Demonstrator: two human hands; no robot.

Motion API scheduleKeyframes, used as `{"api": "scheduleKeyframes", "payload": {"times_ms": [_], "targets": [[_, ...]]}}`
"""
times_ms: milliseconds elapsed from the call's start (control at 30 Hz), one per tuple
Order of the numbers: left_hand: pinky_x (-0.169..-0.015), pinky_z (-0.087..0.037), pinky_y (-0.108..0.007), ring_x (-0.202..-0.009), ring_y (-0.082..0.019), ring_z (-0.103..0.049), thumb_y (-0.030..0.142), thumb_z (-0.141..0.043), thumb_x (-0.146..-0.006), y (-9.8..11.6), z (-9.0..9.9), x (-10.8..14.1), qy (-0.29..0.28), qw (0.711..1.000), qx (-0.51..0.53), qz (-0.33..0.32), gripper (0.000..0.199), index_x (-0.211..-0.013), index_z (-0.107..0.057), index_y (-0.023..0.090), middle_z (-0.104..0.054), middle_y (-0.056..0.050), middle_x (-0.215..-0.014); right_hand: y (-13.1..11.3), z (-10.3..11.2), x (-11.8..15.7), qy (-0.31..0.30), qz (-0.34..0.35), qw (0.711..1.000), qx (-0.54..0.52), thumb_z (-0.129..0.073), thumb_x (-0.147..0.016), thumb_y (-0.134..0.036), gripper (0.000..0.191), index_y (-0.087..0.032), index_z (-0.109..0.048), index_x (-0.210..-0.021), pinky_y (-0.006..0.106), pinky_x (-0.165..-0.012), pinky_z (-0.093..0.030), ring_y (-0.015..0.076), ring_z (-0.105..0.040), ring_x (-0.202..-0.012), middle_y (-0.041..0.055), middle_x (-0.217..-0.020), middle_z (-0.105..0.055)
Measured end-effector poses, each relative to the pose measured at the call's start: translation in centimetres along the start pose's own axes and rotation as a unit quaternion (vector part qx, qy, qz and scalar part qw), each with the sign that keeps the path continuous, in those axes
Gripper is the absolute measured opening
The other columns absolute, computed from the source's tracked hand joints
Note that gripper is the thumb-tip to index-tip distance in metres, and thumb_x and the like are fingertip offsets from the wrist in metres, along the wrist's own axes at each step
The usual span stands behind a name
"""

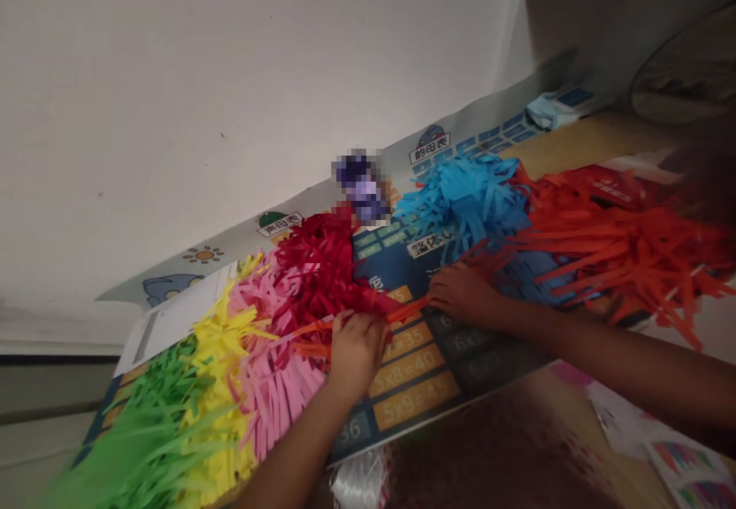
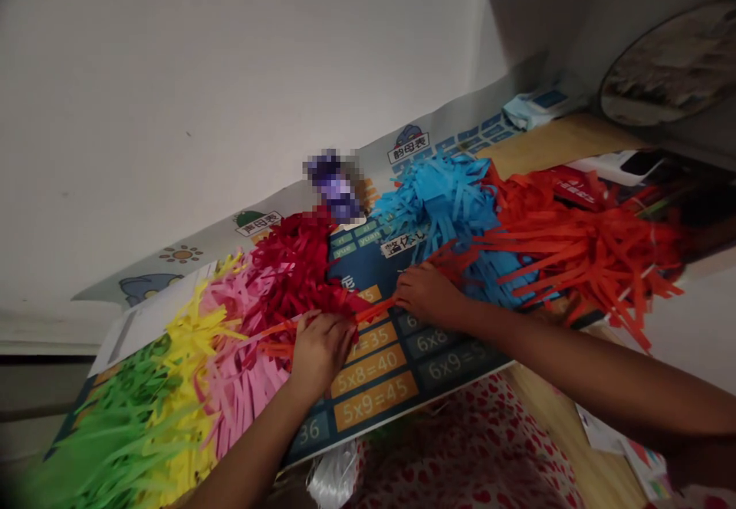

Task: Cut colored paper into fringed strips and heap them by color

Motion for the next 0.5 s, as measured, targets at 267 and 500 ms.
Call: {"api": "scheduleKeyframes", "payload": {"times_ms": [267,500], "targets": [[-0.081,-0.040,-0.039,-0.083,-0.021,-0.058,0.028,-0.051,-0.093,-2.5,-0.6,-0.5,-0.033,0.989,0.092,0.111,0.022,-0.082,-0.068,0.019,-0.068,-0.005,-0.083,1.4,0.2,-0.3,-0.031,-0.086,0.989,-0.113,-0.059,-0.092,-0.032,0.018,-0.019,-0.068,-0.081,0.033,-0.075,-0.026,0.0190,-0.055,-0.087,0.0032,-0.087,-0.063],[-0.081,-0.038,-0.039,-0.086,-0.022,-0.056,0.026,-0.055,-0.089,-2.9,-1.0,-0.3,-0.063,0.984,0.111,0.121,0.015,-0.084,-0.068,0.020,-0.066,-0.005,-0.086,1.8,0.0,-0.2,-0.032,-0.100,0.986,-0.132,-0.061,-0.088,-0.028,0.015,-0.020,-0.066,-0.077,0.032,-0.074,-0.025,0.0175,-0.054,-0.086,0.0022,-0.085,-0.061]]}}
Point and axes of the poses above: each hand's wrist, its own x-axis away from the middle knuckle, its own z-axis out of the back of the hand, y = z × x, the point moved 8 cm from there along -x, towards the middle knuckle
